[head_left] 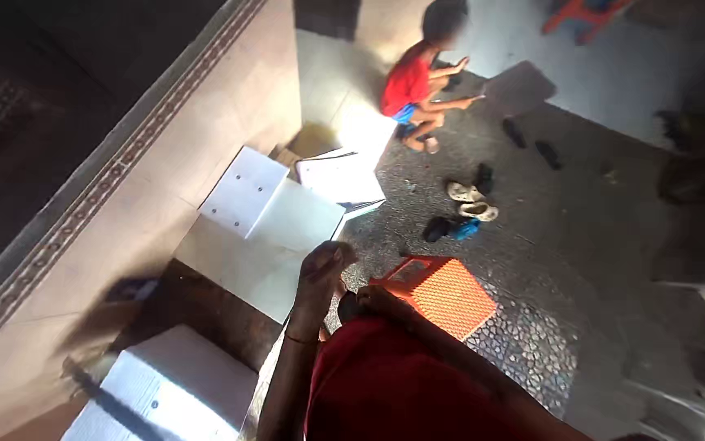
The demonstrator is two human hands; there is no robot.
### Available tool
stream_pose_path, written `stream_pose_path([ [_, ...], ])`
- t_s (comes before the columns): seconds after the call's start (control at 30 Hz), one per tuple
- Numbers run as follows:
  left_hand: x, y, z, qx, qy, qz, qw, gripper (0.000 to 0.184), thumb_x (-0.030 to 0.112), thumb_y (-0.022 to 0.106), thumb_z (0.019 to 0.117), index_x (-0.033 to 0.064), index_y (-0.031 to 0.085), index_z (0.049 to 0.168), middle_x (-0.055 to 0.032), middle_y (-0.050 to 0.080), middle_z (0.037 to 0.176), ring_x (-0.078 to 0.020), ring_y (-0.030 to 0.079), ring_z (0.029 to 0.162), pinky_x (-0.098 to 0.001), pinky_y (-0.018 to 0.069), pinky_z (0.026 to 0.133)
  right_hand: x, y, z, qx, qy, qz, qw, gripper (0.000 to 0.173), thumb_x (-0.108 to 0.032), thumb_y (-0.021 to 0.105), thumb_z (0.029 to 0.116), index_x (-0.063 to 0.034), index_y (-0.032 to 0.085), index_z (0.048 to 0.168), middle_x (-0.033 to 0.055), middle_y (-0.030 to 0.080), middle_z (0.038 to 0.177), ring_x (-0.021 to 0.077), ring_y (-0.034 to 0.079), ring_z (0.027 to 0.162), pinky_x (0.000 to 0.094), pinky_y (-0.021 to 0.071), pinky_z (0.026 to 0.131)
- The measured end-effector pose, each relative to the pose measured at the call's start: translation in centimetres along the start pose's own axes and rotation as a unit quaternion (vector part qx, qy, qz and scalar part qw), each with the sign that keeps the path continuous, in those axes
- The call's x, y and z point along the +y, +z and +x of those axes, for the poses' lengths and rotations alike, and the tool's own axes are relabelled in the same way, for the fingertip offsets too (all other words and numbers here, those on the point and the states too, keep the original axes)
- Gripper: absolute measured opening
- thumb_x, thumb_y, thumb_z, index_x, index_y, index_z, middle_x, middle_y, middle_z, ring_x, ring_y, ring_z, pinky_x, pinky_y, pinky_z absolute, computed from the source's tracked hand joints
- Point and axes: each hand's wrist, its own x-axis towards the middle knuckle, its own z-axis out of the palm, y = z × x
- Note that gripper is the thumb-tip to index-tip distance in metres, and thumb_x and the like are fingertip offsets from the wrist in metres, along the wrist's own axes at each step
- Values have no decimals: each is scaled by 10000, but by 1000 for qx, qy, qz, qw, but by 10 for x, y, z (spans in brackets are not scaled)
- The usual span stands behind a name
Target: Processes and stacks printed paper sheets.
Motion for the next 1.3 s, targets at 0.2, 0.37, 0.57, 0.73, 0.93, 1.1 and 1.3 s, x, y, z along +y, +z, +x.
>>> stream_pose_path([
  [0.2,-55,-138,26,382,-72,133,912,237,78,426,1076,-80,567,1184,-121,677,1017,-156,663,907,-327,552,854,-40,-70,63,-7,15,26,1000,380,-208,456,1088,75,635,1268,274,679,1178,367,667,1102,521,480,1038],
  [0.37,-67,-245,67,478,-99,212,847,420,203,331,1125,-94,496,1371,-253,632,1254,-253,651,1053,-385,522,912,-88,-150,183,60,-66,32,995,363,-169,432,1099,74,630,1281,264,688,1173,359,684,1081,511,511,1019],
  [0.57,-67,-334,133,535,-114,263,795,482,254,323,1131,-69,408,1478,-276,516,1448,-360,539,1295,-494,444,1060,-156,-215,359,158,-151,-56,974,461,-247,554,1058,62,547,1400,291,617,1334,421,596,1265,561,446,1107],
  [0.73,-67,-366,177,553,-112,274,779,528,318,306,1128,-50,416,1491,-278,469,1491,-374,477,1364,-532,399,1107,-200,-223,456,124,-123,-110,978,709,-387,658,996,97,445,1469,359,509,1428,501,473,1368,634,360,1142],
  [0.93,-58,-380,213,615,-155,251,731,523,351,365,1119,-72,554,1362,-295,582,1346,-377,569,1259,-531,443,1071,-196,-219,503,80,-60,-142,985,786,-281,737,950,57,351,1544,375,461,1472,543,425,1392,701,312,1131],
  [1.1,-51,-401,223,637,-235,255,688,652,504,483,1051,-97,586,1283,-317,598,1287,-433,557,1248,-602,421,1050,-203,-227,504,52,-64,-99,992,586,-148,776,909,133,527,1359,397,535,1356,550,481,1312,720,329,1078],
  [1.3,-45,-411,230,632,-222,186,719,709,501,609,993,-132,546,1307,-341,526,1375,-438,502,1311,-569,435,1065,-199,-229,517,53,-66,-72,994,530,-92,789,869,173,564,1269,381,557,1328,488,517,1283,669,353,1084],
])
